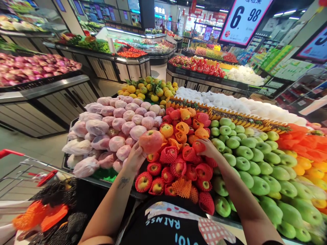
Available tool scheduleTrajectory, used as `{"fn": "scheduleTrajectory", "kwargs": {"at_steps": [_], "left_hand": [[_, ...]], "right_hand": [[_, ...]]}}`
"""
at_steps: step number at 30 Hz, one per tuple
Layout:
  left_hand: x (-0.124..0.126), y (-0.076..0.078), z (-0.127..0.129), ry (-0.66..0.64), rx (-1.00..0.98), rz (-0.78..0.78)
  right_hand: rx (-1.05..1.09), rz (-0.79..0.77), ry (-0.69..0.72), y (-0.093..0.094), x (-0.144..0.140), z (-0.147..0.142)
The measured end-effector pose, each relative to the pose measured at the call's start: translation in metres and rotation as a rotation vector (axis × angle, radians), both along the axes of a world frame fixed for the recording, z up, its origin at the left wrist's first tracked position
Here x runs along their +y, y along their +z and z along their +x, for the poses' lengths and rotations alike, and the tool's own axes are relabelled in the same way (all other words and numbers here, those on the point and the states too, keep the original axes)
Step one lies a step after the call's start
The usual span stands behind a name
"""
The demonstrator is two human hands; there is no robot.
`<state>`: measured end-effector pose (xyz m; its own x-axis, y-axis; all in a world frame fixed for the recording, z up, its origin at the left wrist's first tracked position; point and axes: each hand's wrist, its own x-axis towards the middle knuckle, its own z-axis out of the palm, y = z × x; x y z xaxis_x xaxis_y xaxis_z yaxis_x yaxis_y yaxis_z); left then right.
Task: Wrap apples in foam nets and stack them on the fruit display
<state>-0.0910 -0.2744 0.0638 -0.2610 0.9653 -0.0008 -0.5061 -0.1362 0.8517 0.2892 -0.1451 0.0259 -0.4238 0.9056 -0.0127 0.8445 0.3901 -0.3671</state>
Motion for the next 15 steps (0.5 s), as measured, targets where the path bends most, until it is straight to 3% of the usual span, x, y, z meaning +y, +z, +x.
{"fn": "scheduleTrajectory", "kwargs": {"at_steps": [5, 10, 15], "left_hand": [[-0.008, -0.009, -0.01, 0.076, -0.001, 0.006], [-0.016, -0.006, -0.016, 0.172, -0.087, -0.069], [-0.022, -0.002, -0.022, 0.182, -0.086, -0.145]], "right_hand": [[-0.1, -0.045, -0.02, -0.003, -0.001, -0.014], [-0.137, 0.019, -0.107, -0.002, -0.003, -0.025], [-0.085, -0.024, -0.024, 0.015, -0.006, -0.019]]}}
